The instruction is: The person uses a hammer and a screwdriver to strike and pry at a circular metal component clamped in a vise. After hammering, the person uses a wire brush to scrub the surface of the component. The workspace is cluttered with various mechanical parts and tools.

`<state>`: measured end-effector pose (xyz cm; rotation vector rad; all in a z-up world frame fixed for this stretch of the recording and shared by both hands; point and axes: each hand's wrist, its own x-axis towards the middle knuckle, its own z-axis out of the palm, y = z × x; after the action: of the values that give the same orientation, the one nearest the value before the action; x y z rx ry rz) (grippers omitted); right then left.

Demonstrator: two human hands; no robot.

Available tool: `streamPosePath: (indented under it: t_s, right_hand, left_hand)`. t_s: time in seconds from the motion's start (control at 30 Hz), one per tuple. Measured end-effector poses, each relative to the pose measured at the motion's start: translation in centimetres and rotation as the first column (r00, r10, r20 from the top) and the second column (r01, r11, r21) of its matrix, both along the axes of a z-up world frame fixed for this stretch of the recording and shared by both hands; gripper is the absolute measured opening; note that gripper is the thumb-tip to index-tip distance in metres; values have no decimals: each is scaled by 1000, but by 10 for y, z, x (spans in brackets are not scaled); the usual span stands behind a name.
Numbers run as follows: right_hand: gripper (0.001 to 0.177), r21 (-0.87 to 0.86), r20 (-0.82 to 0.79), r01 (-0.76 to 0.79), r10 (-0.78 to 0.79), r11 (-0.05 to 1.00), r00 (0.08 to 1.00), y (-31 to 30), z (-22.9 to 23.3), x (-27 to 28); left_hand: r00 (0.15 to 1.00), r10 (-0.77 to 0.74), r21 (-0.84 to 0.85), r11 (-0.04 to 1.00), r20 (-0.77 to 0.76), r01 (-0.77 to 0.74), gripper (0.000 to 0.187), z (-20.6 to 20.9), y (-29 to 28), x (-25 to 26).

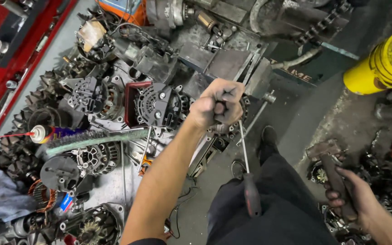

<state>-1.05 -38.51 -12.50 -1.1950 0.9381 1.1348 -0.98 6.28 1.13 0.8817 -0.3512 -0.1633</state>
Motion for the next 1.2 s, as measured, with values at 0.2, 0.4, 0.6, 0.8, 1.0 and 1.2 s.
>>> streamPosePath:
  t_s: [0.2, 0.4, 0.6, 0.8, 1.0, 1.2]
  right_hand:
    - [56, -46, -20, -94, 93, 994, 995, 11, 13, 6]
    - [40, -145, 6, -122, 124, 982, 992, 10, 8, 9]
    - [39, -100, -9, -90, 89, 991, 996, 0, -16, 12]
    - [40, -48, 16, -35, 36, 998, 999, -3, -16, 14]
    - [46, 17, 12, -12, 12, 1000, 1000, -9, -23, 13]
    - [46, -8, -7, -72, 72, 997, 997, -8, -11, 8]
  left_hand:
    - [996, 23, 39, 999, -84, -20, 49, -2, -8, -2]
    - [716, 657, 353, 629, 235, -693, 32, 7, -68, -27]
    - [450, 892, 25, 449, 48, -893, 56, -23, -91, -32]
    - [704, 701, -67, 712, 114, -699, 64, -29, -51, -17]
    - [865, 502, 99, 861, 0, -499, 55, -31, -29, -7]
    - [949, 313, 199, 928, 38, -314, 46, -11, -19, 4]
